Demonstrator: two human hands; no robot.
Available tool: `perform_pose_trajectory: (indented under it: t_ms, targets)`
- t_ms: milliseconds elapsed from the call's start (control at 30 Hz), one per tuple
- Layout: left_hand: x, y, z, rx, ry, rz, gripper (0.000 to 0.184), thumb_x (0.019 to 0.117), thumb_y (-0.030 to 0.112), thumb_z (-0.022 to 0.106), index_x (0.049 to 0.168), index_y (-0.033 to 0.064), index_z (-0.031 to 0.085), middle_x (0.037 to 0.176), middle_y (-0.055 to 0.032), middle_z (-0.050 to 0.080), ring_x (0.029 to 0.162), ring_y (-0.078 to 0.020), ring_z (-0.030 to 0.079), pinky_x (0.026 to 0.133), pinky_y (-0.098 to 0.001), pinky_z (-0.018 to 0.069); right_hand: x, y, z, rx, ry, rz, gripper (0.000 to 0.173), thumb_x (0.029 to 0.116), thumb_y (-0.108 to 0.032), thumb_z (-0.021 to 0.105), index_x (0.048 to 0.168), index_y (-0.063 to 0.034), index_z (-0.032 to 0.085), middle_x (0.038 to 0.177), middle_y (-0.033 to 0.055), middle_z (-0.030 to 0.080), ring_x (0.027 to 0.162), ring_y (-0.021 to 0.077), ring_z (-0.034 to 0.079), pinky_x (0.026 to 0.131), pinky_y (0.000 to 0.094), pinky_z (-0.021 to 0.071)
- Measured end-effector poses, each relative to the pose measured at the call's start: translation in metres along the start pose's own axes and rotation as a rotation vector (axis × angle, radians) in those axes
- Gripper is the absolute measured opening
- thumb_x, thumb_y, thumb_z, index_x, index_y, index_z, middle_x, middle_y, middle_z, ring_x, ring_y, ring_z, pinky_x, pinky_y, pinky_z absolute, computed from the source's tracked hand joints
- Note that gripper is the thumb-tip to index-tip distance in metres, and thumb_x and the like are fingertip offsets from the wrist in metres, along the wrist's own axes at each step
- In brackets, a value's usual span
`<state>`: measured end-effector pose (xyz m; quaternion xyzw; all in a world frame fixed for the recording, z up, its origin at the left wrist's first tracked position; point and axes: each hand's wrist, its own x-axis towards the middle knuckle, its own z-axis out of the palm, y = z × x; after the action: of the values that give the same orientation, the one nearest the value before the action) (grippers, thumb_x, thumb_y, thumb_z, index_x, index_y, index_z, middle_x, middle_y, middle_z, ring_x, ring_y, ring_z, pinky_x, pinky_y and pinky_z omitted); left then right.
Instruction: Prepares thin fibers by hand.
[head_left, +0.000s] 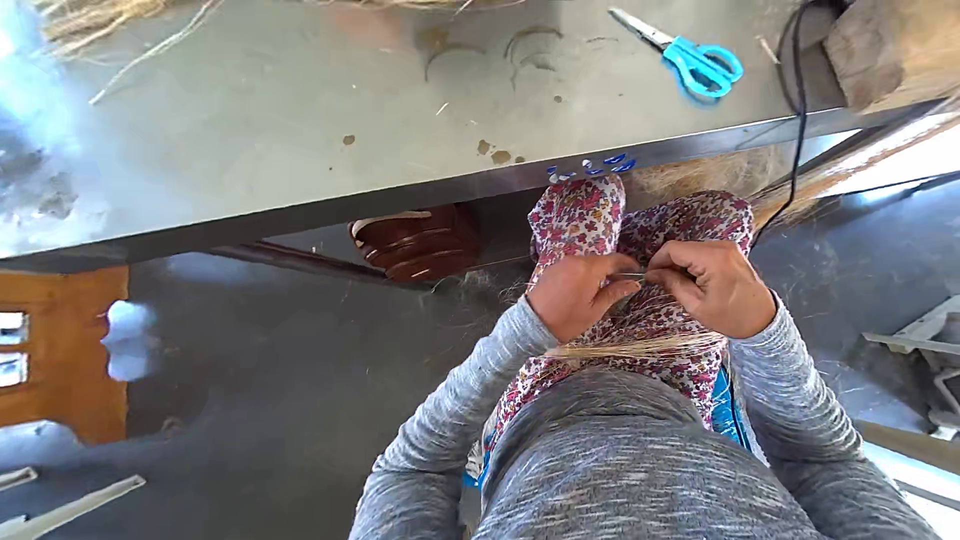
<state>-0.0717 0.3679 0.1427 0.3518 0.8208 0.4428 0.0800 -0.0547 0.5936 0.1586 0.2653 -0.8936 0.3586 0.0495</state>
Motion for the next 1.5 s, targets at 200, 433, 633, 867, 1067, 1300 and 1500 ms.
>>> perform_pose_trajectory:
  t_ms: [200,433,633,867,1067,1300,1500]
  targets:
    - [0.009,0.001,0.016,-0.219,0.029,-0.091,0.026,0.1054,0.01,0.052,0.091,-0.0029,0.069,0.066,-0.0052,0.061,0.054,-0.0073,0.053,0.053,-0.0234,0.047,-0.024,-0.011,-0.018,-0.15,0.356,0.018,0.02,0.0959,-0.015,0.068,0.105,0.0017,0.074,0.104,0.0163,0.072,0.102,0.0271,0.068,0.093,0.0405,0.0553]
    - [0.003,0.009,0.019,-0.479,0.026,-0.133,0.025,0.1036,0.007,0.05,0.087,-0.0006,0.068,0.06,0.0047,0.055,0.051,0.0024,0.048,0.05,-0.0139,0.0413,-0.055,-0.023,0.031,0.629,0.177,0.419,0.039,0.1012,-0.031,0.06,0.123,0.0009,0.067,0.108,0.0036,0.072,0.092,0.0064,0.069,0.081,0.0272,0.0601]
    - [-0.007,0.017,0.033,-0.499,-0.001,-0.178,0.025,0.1028,0.007,0.051,0.085,-0.0002,0.068,0.062,0.0056,0.058,0.053,0.0044,0.05,0.052,-0.0127,0.043,-0.048,-0.015,0.061,1.111,0.51,0.378,0.012,0.0908,-0.002,0.07,0.096,-0.0084,0.079,0.096,-0.0009,0.077,0.083,0.0043,0.071,0.075,0.0224,0.0603]
    - [-0.015,0.015,0.033,-0.258,0.082,-0.155,0.025,0.1033,0.008,0.051,0.087,-0.0001,0.068,0.063,0.0041,0.054,0.051,0.0031,0.044,0.05,-0.0144,0.0387,-0.058,-0.005,0.06,1.22,0.505,0.416,0.014,0.0908,-0.005,0.065,0.094,-0.0107,0.078,0.096,0.0019,0.076,0.085,0.0101,0.072,0.079,0.0303,0.0611]
    - [-0.032,0.005,0.024,-0.071,0.044,-0.118,0.029,0.1038,0.012,0.05,0.087,-0.0028,0.069,0.068,-0.0021,0.061,0.058,0.0003,0.05,0.057,-0.0171,0.0441,-0.068,0.013,0.04,1.503,0.545,0.355,0.018,0.093,-0.031,0.063,0.086,-0.0236,0.078,0.098,-0.0037,0.076,0.095,0.012,0.072,0.081,0.0332,0.0606]
    - [-0.066,-0.018,-0.004,0.266,0.074,-0.229,0.038,0.1041,0.019,0.046,0.089,-0.005,0.071,0.075,-0.0151,0.07,0.065,-0.0219,0.066,0.063,-0.0421,0.0542,-0.092,0.05,0.003,1.726,0.784,0.234,0.028,0.1002,-0.03,0.052,0.083,-0.021,0.072,0.077,-0.0044,0.068,0.081,0.014,0.07,0.081,0.0369,0.0593]
    - [-0.094,-0.049,-0.042,0.413,0.063,-0.327,0.041,0.1043,0.02,0.044,0.088,-0.0098,0.068,0.078,-0.0248,0.068,0.072,-0.0395,0.068,0.067,-0.0613,0.0515,-0.121,0.081,-0.026,1.768,0.999,0.191,0.042,0.107,-0.033,0.039,0.081,-0.0206,0.07,0.069,-0.0055,0.065,0.069,0.0108,0.067,0.076,0.0328,0.0588]
